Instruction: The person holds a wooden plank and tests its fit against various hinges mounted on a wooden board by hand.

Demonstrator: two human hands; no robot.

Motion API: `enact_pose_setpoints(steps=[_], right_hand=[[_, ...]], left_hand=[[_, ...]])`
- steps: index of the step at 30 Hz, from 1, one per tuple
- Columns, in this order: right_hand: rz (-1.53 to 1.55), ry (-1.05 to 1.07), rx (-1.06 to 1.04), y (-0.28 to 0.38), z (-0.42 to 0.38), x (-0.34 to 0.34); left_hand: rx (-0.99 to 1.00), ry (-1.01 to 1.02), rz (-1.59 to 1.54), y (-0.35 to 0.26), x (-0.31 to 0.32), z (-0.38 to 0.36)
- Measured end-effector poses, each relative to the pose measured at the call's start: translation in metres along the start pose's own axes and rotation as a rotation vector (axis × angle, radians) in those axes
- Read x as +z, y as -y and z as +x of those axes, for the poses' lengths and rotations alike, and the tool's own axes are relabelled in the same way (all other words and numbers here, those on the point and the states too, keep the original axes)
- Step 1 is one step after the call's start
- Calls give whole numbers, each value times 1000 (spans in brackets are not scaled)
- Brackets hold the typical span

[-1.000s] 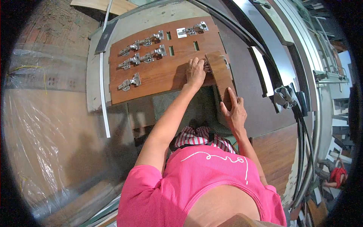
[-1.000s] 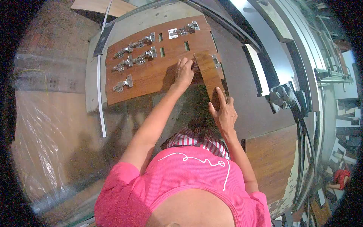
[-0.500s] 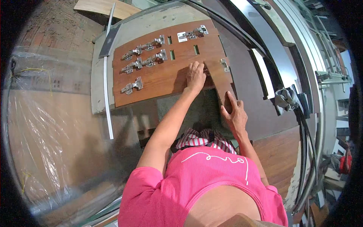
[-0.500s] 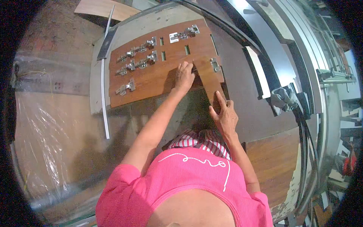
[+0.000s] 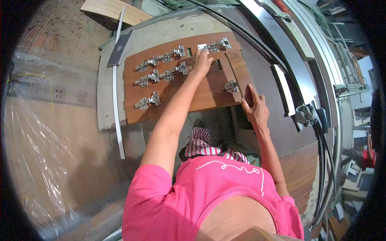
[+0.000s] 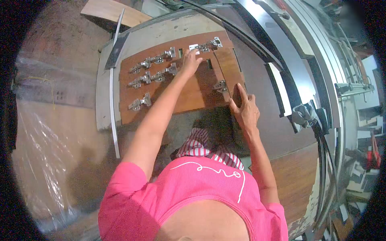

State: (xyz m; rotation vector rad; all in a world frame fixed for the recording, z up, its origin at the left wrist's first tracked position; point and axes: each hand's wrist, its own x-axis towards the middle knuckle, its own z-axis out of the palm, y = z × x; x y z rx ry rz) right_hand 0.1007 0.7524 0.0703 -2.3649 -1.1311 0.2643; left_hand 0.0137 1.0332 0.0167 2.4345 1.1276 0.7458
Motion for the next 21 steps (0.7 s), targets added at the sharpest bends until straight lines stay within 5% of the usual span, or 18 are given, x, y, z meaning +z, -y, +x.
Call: enact_pose_setpoints(steps=[8,9,12,21], right_hand=[[-102,-80,-20,68,68,30],[-107,-72,-25,74,72,36],[-110,-27,35,84,83,52],[-118,-85,59,90,85,70]], left_hand=[[57,26,171,41,59,65],[-81,-31,-24,27,41,59],[33,123,131,27,21,60],[21,69,-62,33,30,65]])
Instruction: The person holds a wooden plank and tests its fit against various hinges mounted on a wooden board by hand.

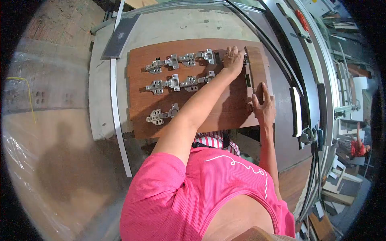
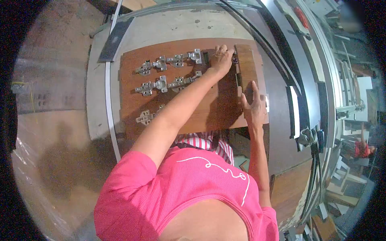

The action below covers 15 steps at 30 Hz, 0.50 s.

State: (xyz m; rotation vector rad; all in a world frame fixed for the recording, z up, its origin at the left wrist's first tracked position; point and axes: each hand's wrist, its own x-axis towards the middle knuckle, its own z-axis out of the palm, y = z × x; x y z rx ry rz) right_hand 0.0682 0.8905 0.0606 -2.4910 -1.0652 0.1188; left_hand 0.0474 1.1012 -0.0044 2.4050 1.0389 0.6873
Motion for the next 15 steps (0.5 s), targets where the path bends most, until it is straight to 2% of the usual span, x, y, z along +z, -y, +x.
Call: enact_pose_setpoints(steps=[4,7,9,12,15], right_hand=[[-41,-7,23,0,8,-1],[-15,32,55,4,10,-4],[-10,58,60,11,8,-11],[110,69,84,26,4,-20],[131,101,-65,26,-1,-9]], left_hand=[[50,-16,84,1,1,1],[28,-23,-59,1,4,2],[36,22,-35,1,-2,0],[26,84,-31,1,-40,-2],[75,76,-161,33,-106,-15]])
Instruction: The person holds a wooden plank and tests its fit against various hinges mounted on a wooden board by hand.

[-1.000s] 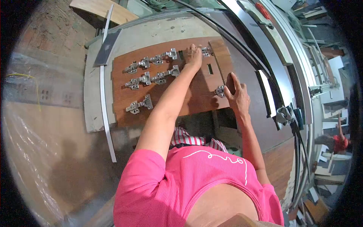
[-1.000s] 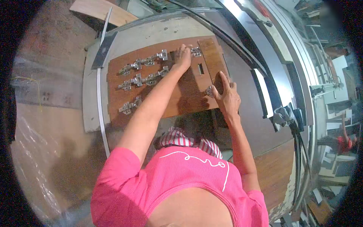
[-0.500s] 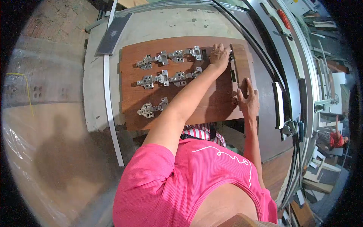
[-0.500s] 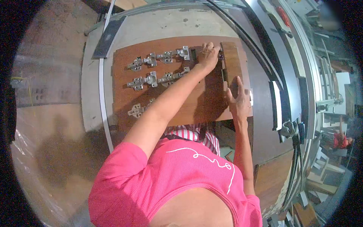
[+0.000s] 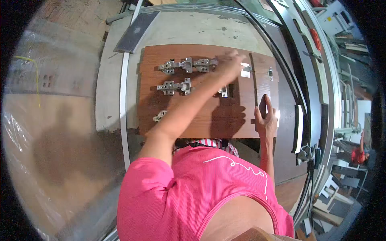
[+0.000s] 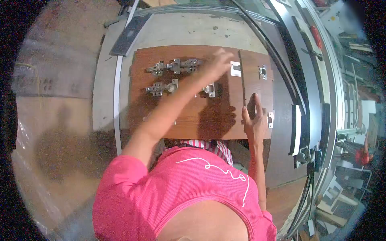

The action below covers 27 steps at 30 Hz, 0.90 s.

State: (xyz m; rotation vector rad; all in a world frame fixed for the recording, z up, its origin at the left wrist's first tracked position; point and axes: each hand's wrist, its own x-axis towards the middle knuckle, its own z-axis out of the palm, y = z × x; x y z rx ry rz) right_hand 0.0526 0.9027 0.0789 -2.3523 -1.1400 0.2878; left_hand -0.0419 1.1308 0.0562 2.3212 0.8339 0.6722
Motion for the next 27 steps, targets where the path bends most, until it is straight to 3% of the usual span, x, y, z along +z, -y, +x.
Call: enact_pose_setpoints(steps=[4,7,12,16,19,25,27], right_hand=[[57,139,-120,30,-7,9],[58,199,-226,46,-6,28],[-104,297,-293,67,0,51],[-108,277,-327,70,3,51],[-112,257,-307,76,2,47],[-33,250,-293,74,-6,28],[67,249,-294,59,-10,18]], left_hand=[[-122,-36,204,67,-86,-47],[-203,-32,328,103,-117,-84],[-277,-54,359,115,-114,-113],[-225,-156,333,121,-108,-118],[-275,-123,351,120,-112,-116],[-234,-176,405,143,-119,-111],[-313,-214,386,148,-123,-108]])
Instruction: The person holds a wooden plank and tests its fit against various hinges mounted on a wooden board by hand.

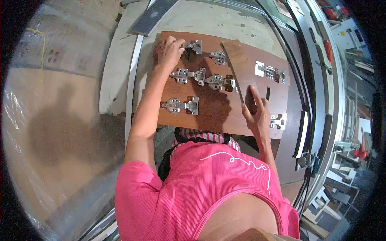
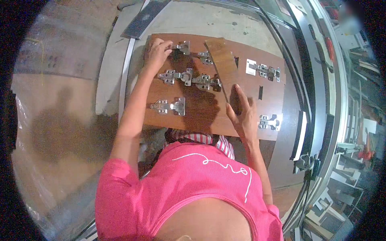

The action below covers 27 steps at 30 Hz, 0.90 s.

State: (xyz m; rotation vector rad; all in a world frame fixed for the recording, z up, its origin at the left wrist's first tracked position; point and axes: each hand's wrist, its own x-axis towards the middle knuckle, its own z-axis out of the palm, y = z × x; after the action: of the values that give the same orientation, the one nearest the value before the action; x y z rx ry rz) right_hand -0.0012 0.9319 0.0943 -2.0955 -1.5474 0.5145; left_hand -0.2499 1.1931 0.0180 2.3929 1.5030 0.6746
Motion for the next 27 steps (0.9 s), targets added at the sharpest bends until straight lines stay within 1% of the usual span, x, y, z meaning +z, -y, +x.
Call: enact_pose_setpoints(steps=[1,2,4,6,7,8,9,10,12,13,14,16,17,19,23,25,27], right_hand=[[26,-32,-15,-10,-6,0],[24,-32,-11,-14,-13,-3],[92,24,42,-22,-32,-8],[115,38,76,-30,-48,-3],[89,59,112,-30,-54,-2],[63,77,148,-30,-59,-1],[87,56,109,-33,-63,1],[88,50,115,-34,-64,1],[22,63,37,-34,-66,2],[44,29,-19,-35,-66,4],[49,27,-16,-32,-66,4],[15,50,-22,-25,-68,1],[16,48,-14,-24,-69,4],[-92,55,8,-22,-69,9],[-100,60,10,-28,-70,12],[-121,66,71,-25,-70,11],[-114,98,75,-26,-68,10]], left_hand=[[32,-125,50,-13,-8,-5],[32,-123,47,-28,-14,-10],[243,1,-6,-63,-23,-27],[408,-30,39,-80,3,-55],[412,-26,40,-84,10,-64],[375,30,17,-88,15,-70],[339,87,-8,-91,18,-73],[347,90,-10,-93,19,-73],[358,57,79,-97,21,-76],[329,107,83,-97,23,-79],[333,110,86,-96,24,-84],[259,116,78,-98,24,-91],[264,122,76,-99,24,-93],[231,93,-31,-100,20,-94],[239,91,34,-101,21,-96],[231,87,33,-100,22,-97],[222,76,27,-101,20,-98]])
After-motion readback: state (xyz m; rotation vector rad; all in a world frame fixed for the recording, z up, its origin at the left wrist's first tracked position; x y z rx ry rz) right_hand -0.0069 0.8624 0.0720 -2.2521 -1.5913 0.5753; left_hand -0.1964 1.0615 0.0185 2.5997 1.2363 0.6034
